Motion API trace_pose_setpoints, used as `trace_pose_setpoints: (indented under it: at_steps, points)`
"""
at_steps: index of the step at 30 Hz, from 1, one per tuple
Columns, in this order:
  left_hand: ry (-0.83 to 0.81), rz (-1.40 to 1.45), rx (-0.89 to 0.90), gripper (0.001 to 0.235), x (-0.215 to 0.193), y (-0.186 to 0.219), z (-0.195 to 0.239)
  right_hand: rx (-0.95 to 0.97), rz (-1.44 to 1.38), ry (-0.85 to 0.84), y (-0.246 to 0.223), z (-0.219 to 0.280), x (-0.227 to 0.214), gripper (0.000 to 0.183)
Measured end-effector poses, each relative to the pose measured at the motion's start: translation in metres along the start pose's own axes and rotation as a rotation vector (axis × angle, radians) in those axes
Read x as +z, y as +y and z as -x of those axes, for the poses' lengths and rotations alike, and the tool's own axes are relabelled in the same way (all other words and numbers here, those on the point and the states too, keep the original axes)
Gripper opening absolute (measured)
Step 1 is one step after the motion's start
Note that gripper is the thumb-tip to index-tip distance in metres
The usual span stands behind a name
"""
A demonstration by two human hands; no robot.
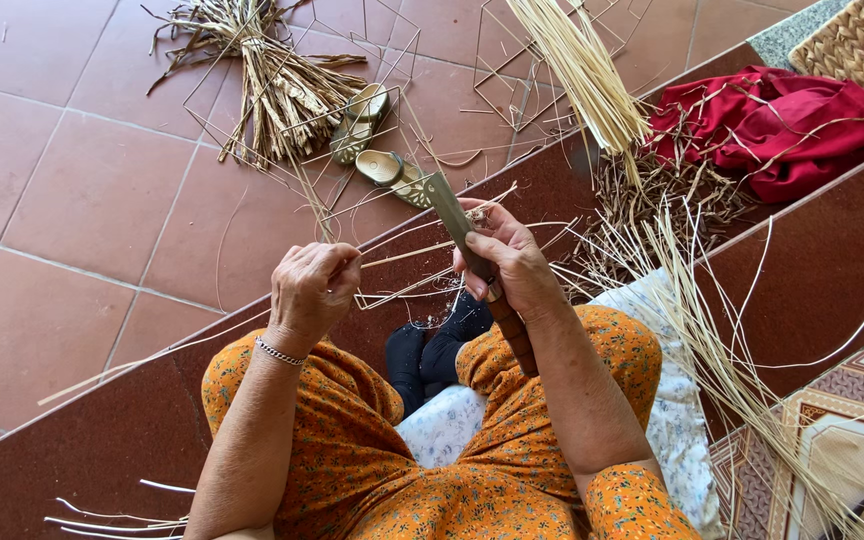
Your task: The person sits on a tiled floor and uses a knife to split long bamboo strips into thinner strands. The person holds the bamboo with one hand and shaves off thin layers with the other, producing fine strips that fall onto the floor.
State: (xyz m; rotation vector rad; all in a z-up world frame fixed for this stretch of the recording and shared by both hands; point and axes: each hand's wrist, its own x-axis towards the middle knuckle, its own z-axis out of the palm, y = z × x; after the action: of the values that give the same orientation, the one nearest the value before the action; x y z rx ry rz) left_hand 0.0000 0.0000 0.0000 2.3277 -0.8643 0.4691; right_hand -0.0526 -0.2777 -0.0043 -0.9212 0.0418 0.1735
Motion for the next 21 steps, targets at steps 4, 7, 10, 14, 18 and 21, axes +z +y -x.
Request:
trace_pose_setpoints:
  at_steps: [4, 7, 10, 14, 18, 21]
  points:
    - [0.028, 0.005, -0.007, 0.003, 0.002, 0.001, 0.002, -0.003, 0.021, 0.040, -0.001, 0.000, -0.004, 0.037]
    - [0.037, 0.011, -0.001, 0.004, 0.001, -0.001, 0.001, -0.032, 0.004, 0.048, -0.007, -0.001, -0.012, 0.034]
    - [0.019, 0.043, -0.004, 0.005, -0.001, -0.003, 0.002, -0.080, -0.004, 0.096, -0.010, 0.000, -0.020, 0.035]
    - [0.022, 0.055, 0.012, 0.006, -0.002, -0.004, 0.004, -0.143, 0.125, 0.188, -0.012, 0.000, -0.029, 0.034]
    - [0.020, 0.038, -0.081, 0.004, -0.005, -0.006, 0.004, -0.275, -0.046, 0.326, -0.025, -0.001, -0.045, 0.033]
    - [0.078, -0.034, -0.028, 0.005, -0.004, -0.007, 0.003, -0.333, -0.173, 0.259, -0.029, -0.001, -0.048, 0.034]
